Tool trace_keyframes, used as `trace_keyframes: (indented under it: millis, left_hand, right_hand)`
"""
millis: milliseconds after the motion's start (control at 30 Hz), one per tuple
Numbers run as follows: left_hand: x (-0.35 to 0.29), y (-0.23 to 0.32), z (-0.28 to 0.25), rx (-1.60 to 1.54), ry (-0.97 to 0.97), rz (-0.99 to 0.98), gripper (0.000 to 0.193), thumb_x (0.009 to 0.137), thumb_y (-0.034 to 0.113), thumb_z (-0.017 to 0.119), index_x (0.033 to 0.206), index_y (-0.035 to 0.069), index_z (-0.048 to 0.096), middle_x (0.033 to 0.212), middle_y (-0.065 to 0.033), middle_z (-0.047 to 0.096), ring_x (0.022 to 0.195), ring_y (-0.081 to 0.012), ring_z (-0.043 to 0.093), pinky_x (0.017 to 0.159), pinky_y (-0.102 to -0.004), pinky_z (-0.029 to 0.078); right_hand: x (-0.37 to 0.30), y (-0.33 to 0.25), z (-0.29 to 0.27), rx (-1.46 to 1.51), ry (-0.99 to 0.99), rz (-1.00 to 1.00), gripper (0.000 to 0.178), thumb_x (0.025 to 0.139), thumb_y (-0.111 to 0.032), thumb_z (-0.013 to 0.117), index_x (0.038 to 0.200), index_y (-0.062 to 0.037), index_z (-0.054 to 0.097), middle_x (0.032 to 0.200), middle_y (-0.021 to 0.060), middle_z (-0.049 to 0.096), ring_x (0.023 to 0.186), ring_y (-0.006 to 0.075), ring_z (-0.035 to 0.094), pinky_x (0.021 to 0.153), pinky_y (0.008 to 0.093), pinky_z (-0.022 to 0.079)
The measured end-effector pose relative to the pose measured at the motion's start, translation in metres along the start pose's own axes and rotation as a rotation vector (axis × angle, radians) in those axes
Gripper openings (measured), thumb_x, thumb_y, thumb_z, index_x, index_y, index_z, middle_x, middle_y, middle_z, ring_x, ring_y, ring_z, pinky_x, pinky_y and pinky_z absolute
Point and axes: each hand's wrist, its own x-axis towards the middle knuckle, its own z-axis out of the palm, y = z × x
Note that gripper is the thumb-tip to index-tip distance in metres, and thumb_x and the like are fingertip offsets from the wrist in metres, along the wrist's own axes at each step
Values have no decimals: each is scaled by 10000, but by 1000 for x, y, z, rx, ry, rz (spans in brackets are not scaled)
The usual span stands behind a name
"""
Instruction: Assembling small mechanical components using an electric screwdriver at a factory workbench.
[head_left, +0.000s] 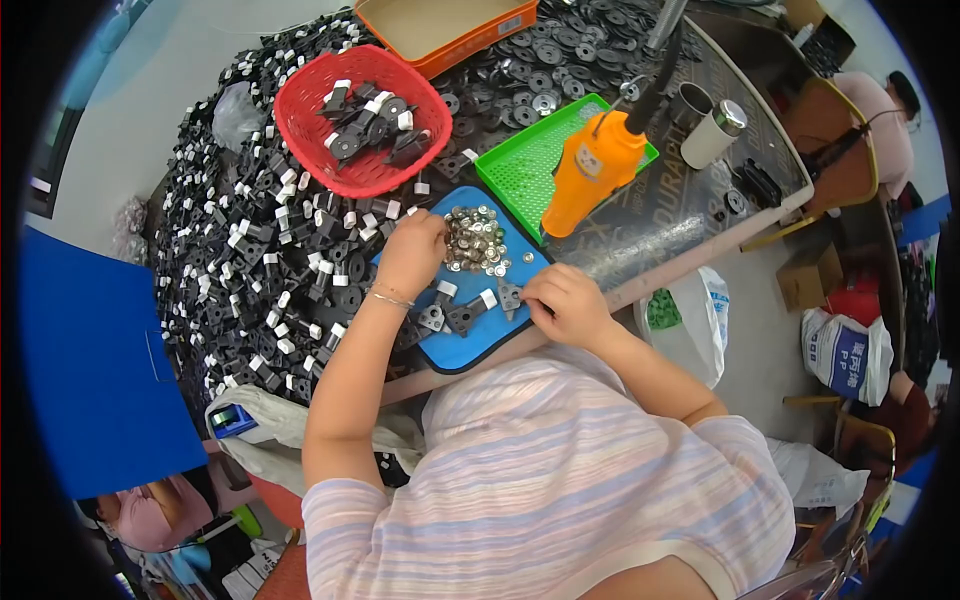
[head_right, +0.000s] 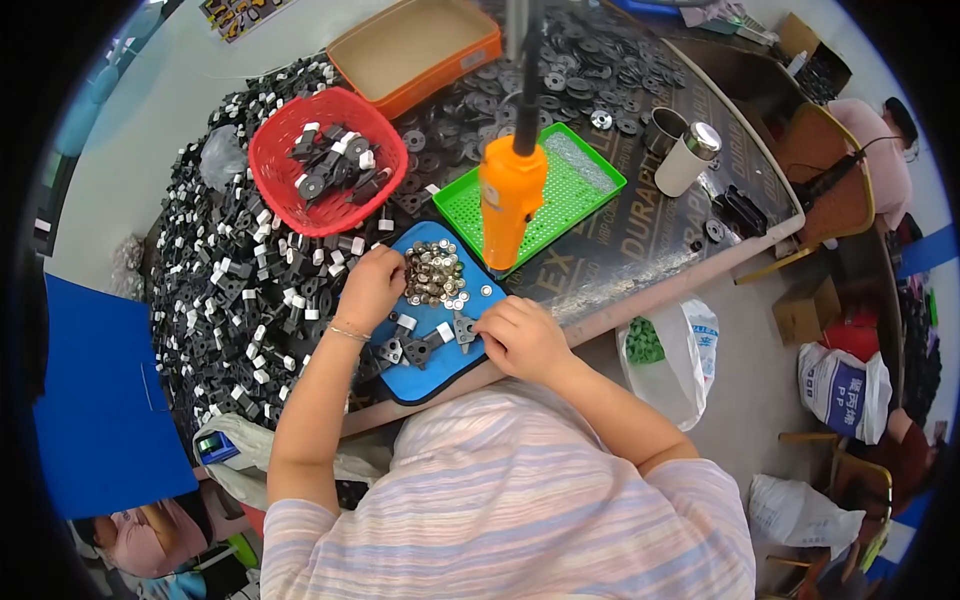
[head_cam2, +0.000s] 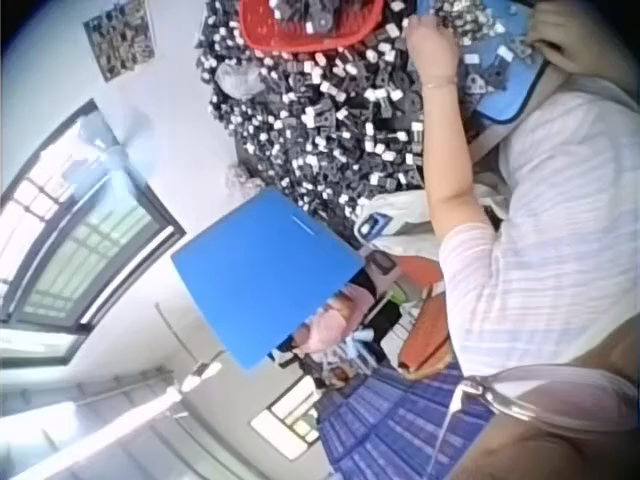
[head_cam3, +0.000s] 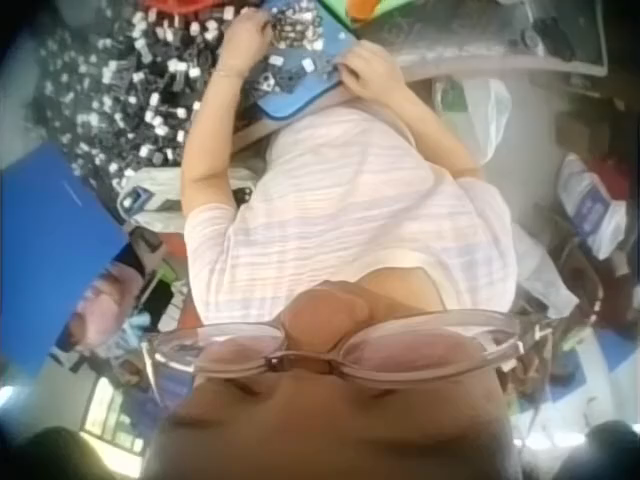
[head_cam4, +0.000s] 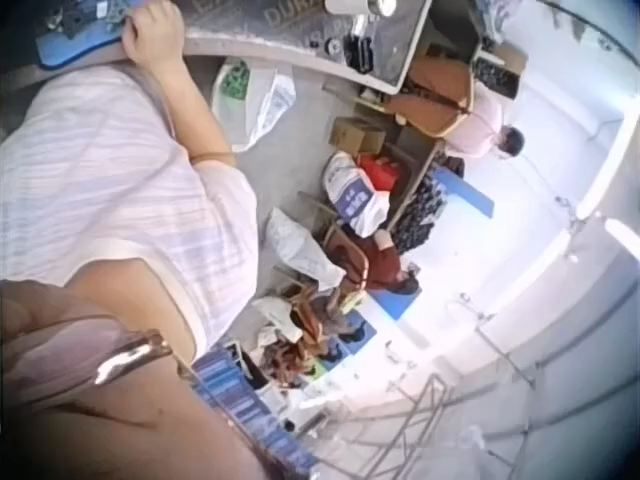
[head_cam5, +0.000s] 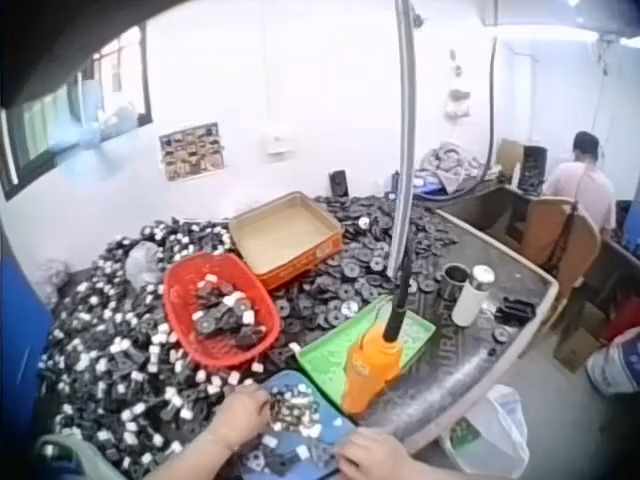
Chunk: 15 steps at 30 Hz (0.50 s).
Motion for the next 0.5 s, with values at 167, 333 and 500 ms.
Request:
trace_keyframes:
  millis: [167, 333, 500]
  left_hand:
    - [-5, 0, 4, 0, 22, 35, 130, 744, 29, 562, 851, 37, 636, 862, -130, 584, 856, -325, 569, 770, -401, 475]
    - [0, -2, 6, 82, 29, 61, 147, 743, 40, 571, 866, 53, 650, 863, -127, 587, 864, -313, 572, 776, -397, 477]
    - [5, -2, 5, 95, 7, 68, 138, 750, 40, 566, 858, 46, 652, 850, -131, 586, 840, -318, 577, 765, -399, 480]
  right_hand:
    - [-2, -2, -1, 44, -12, -4, 157, 669, -2, 635, 803, -80, 609, 808, 44, 609, 760, 241, 585, 661, 343, 465]
    - [0, -2, -1, 33, 12, -23, 148, 666, -15, 626, 796, -80, 602, 802, 34, 605, 754, 233, 572, 656, 344, 465]
    - [-2, -1, -1, 24, 19, -19, 140, 668, -21, 623, 793, -79, 601, 802, 35, 605, 751, 239, 570, 663, 347, 469]
